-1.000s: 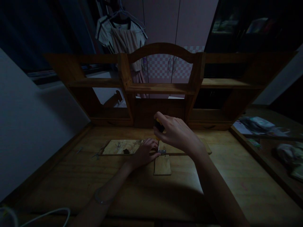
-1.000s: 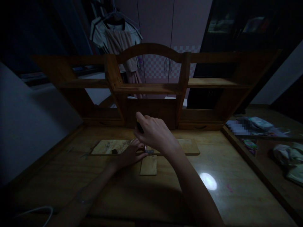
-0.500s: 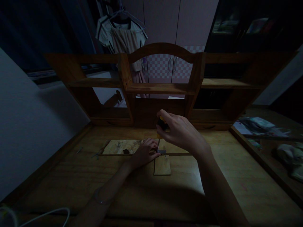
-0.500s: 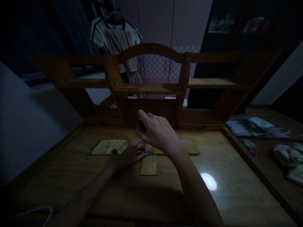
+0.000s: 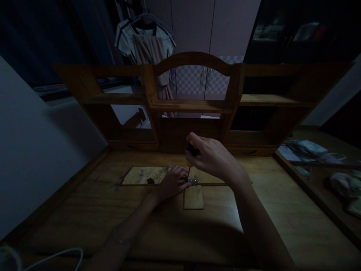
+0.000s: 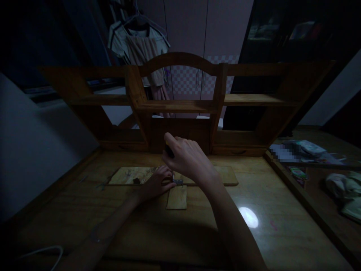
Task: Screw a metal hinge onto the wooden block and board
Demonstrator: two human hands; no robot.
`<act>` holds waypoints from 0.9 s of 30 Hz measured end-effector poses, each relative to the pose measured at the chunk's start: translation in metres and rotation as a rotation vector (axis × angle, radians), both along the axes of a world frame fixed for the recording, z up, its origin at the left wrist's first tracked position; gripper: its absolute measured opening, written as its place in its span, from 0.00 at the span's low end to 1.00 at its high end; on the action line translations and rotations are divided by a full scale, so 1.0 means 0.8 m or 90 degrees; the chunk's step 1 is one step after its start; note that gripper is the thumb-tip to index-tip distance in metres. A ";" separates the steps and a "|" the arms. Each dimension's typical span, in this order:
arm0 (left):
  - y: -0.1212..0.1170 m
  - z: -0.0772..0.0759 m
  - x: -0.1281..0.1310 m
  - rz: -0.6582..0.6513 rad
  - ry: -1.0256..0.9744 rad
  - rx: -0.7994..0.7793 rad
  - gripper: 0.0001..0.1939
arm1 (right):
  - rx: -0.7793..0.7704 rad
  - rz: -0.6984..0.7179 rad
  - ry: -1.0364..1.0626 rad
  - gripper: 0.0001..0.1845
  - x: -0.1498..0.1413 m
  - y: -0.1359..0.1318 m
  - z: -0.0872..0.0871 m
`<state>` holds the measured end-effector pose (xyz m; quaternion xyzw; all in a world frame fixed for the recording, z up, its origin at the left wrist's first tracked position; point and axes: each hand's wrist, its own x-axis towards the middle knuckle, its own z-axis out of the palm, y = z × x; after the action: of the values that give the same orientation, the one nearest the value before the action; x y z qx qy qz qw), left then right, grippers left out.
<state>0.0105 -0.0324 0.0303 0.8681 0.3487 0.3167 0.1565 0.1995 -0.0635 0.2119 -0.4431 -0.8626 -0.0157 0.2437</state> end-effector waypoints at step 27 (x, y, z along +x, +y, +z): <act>-0.002 0.006 -0.001 -0.005 0.016 -0.022 0.08 | 0.005 -0.027 0.029 0.12 0.016 -0.006 0.014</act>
<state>0.0099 -0.0340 0.0348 0.8707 0.3526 0.2989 0.1681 0.2120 -0.0682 0.2230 -0.4603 -0.8472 -0.0140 0.2649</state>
